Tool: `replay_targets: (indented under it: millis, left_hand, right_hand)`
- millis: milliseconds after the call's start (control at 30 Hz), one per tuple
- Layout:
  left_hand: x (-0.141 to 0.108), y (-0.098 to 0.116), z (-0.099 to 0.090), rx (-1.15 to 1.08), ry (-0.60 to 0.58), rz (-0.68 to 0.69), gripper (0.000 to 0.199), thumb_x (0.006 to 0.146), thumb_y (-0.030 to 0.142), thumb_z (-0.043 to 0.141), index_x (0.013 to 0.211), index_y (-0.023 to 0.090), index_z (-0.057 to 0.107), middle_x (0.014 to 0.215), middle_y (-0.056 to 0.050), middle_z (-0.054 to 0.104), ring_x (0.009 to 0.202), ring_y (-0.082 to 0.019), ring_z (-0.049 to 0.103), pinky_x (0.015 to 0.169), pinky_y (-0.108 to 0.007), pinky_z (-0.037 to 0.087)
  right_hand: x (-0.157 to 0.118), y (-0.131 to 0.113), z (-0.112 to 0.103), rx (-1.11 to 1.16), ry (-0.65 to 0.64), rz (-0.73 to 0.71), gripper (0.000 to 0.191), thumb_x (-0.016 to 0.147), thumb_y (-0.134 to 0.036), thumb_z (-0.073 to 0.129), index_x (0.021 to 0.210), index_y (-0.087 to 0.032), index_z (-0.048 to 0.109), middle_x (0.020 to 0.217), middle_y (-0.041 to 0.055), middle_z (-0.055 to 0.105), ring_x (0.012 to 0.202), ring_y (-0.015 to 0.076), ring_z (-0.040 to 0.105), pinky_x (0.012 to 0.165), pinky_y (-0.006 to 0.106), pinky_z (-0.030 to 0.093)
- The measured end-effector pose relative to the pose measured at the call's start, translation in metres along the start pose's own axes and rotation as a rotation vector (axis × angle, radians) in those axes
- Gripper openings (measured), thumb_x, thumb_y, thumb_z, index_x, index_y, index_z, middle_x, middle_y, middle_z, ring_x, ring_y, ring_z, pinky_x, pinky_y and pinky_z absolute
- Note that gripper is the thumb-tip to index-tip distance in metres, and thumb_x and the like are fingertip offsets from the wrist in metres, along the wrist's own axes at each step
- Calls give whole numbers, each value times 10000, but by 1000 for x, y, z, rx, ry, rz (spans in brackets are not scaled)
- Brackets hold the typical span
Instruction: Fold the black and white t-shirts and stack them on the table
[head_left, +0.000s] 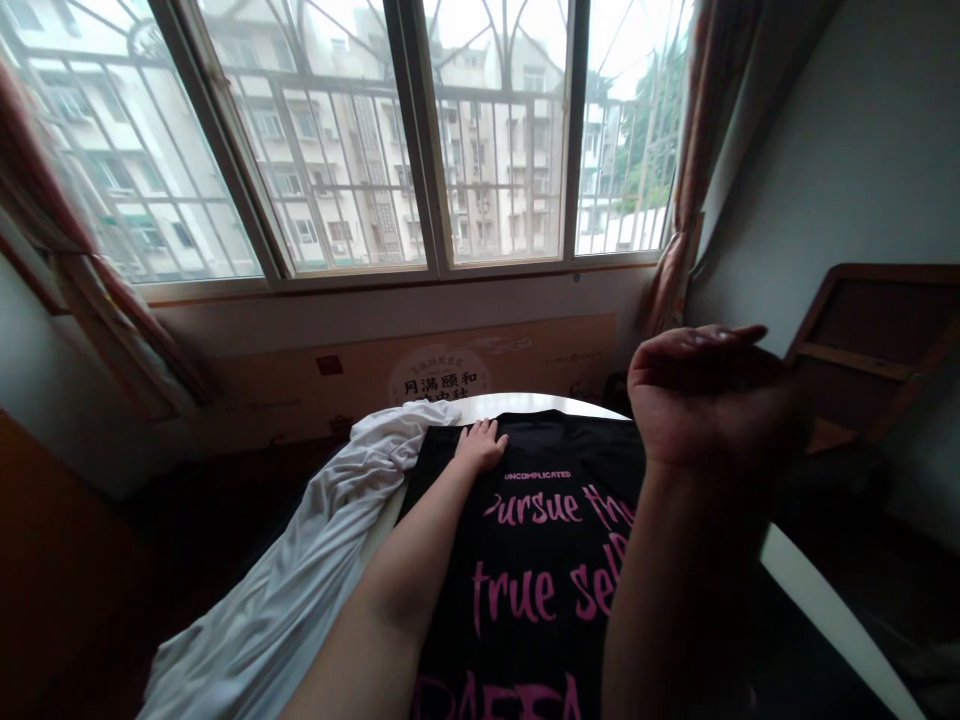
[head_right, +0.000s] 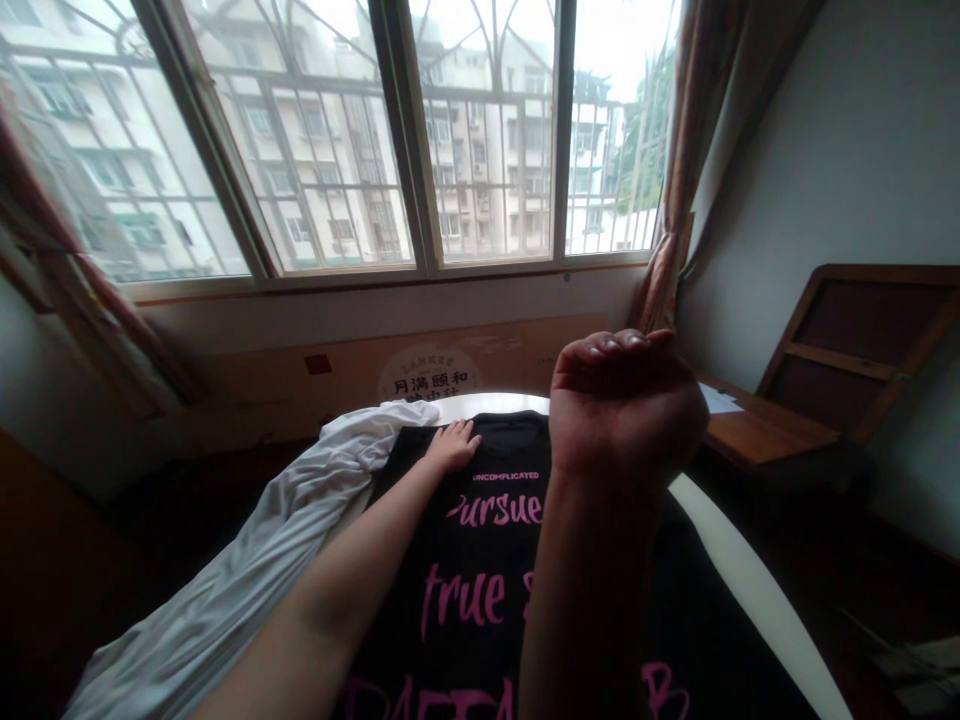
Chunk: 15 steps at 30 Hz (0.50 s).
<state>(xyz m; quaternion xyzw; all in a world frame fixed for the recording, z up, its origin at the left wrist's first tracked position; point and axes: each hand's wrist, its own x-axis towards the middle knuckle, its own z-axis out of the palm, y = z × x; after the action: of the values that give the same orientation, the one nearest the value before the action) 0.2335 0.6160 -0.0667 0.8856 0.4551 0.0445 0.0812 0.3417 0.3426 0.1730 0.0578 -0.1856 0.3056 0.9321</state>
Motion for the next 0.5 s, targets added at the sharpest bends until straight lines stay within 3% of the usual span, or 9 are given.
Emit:
replay_targets:
  millis: [100, 200, 267, 367, 500]
  left_hand:
    - [-13, 7, -11, 2, 115, -16, 668, 1019, 528, 236, 1567, 153, 307, 1661, -157, 240, 1543, -296, 205, 1233, -515, 209]
    - [-39, 14, -28, -1, 331, 19, 608, 1044, 447, 212, 1577, 162, 270, 1691, -129, 145, 1564, -246, 114, 1263, -435, 154]
    - [-63, 15, -45, -41, 488, 95, 580, 1047, 428, 224, 1551, 159, 319, 1676, -132, 205, 1555, -233, 157, 1262, -409, 187]
    - [-113, 11, -79, -162, 693, 199, 575, 1052, 464, 207, 1519, 162, 352, 1618, -160, 333, 1522, -245, 263, 1237, -438, 275]
    - [-205, -3, -141, -286, 1013, 343, 590, 1054, 521, 167, 1524, 203, 324, 1577, -159, 385, 1476, -252, 351, 1181, -469, 363]
  right_hand:
    - [-4, 0, 3, 33, -4, 18, 151, 775, -78, 507, 707, -171, 604, 608, -43, 554, 541, 81, 569, 531, 202, 493]
    - [-4, -2, 4, 34, -26, 16, 130, 764, -81, 531, 707, -172, 604, 599, -49, 545, 527, 78, 559, 521, 199, 482]
    - [-4, -3, 5, 24, -46, 6, 108, 762, -98, 558, 703, -177, 601, 592, -56, 529, 511, 73, 543, 511, 194, 468]
    - [-12, -5, 12, 7, -75, -9, 86, 777, -134, 571, 719, -186, 607, 600, -61, 504, 508, 65, 519, 509, 191, 444]
    - [-36, -5, 36, -105, -104, -110, 129, 818, -194, 509, 769, -206, 627, 636, -44, 486, 540, 78, 503, 525, 206, 418]
